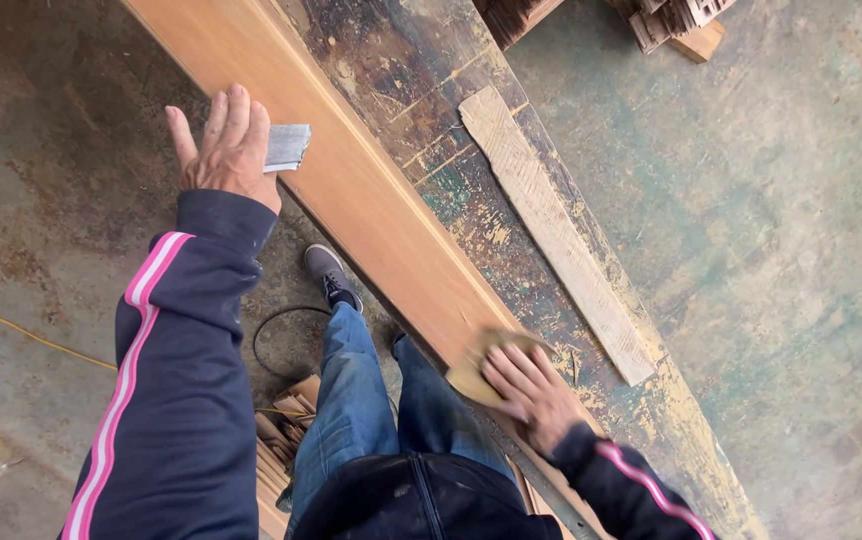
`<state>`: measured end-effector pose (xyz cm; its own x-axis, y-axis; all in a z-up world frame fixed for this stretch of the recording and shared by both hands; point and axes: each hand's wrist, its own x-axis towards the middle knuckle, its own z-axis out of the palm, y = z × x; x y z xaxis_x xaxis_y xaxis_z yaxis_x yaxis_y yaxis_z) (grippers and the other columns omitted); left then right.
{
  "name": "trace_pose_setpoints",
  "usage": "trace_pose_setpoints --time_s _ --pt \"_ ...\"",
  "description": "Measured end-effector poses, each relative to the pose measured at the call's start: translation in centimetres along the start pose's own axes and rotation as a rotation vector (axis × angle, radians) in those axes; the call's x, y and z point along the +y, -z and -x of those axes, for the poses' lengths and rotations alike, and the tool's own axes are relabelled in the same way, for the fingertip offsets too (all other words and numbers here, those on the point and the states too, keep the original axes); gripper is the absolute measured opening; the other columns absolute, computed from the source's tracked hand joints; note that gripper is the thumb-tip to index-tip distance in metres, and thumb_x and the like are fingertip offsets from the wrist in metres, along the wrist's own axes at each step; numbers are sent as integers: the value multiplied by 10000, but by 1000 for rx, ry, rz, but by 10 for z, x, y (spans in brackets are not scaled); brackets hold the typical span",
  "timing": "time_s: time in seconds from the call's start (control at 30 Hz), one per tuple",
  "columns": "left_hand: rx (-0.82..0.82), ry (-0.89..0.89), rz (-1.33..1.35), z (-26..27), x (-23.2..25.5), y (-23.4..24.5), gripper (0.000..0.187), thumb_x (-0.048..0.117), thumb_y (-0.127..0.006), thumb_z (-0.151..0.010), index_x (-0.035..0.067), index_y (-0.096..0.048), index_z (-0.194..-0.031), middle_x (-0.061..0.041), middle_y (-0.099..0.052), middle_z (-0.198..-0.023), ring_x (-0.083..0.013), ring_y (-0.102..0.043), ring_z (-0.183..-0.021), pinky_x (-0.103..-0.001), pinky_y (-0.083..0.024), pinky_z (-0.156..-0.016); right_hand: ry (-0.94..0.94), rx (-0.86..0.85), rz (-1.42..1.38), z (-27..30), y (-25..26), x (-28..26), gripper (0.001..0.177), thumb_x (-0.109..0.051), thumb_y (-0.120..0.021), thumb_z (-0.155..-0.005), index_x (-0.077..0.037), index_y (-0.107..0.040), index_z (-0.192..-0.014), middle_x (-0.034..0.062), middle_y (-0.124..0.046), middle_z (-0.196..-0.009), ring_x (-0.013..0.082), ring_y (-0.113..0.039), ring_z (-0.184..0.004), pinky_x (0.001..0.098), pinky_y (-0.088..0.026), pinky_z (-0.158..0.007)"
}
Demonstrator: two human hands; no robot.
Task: Manually sanding a long wooden plank using sandpaper on a workbench.
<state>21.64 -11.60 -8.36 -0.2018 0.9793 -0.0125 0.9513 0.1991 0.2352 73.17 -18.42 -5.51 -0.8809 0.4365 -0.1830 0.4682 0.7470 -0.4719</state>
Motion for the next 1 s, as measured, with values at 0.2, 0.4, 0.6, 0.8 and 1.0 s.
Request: trace_pose_setpoints --time_s 0.2,0.4,0.6,0.8,1.0 --pt "58 -60 -5 5 -10 -13 581 81 -684 -985 -72 -496 -1512 -270 -387 -1648 -364 -346 -1604 -566 8 -1308 -221 -30 6 144 -40 6 617 -271 -523 -917 -126 -445 -1511 107 -406 -1595 286 -307 -1511 562 -151 -1231" --pt "17 -35 -16 4 -1 0 593 99 -695 -961 -75 -501 -1494 -274 -403 -1677 -361 -367 -1582 -595 23 -1291 13 -168 105 -150 38 -5 942 -29 -561 -689 -105 -324 -1597 107 -266 -1690 273 -216 -1571 528 -126 -1285" --pt "9 -45 -37 2 -6 -1 607 144 -707 -969 -59 -497 -1501 -283 -405 -1661 -373 -371 -1558 -626 50 -1254 -1 106 -155 -56 11 23 642 -108 -545 -970 -71 -386 -1591 123 -326 -1683 296 -246 -1579 546 -150 -1285" --pt "25 -19 -40 4 2 2 579 110 -687 -977 -33 -500 -1506 -247 -414 -1679 -345 -368 -1582 -619 25 -1286 -256 76 60 108 -7 3 726 -62 -548 -767 -115 -459 -1486 106 -390 -1594 321 -336 -1501 534 -206 -1239" --pt "11 36 -110 -4 14 11 599 68 -668 -895 8 -530 -1475 -206 -418 -1624 -324 -391 -1517 -624 1 -1246 -32 154 -55 -84 4 -6 523 -239 -428 -1040 -72 -419 -1536 140 -346 -1642 312 -271 -1540 505 -156 -1254"
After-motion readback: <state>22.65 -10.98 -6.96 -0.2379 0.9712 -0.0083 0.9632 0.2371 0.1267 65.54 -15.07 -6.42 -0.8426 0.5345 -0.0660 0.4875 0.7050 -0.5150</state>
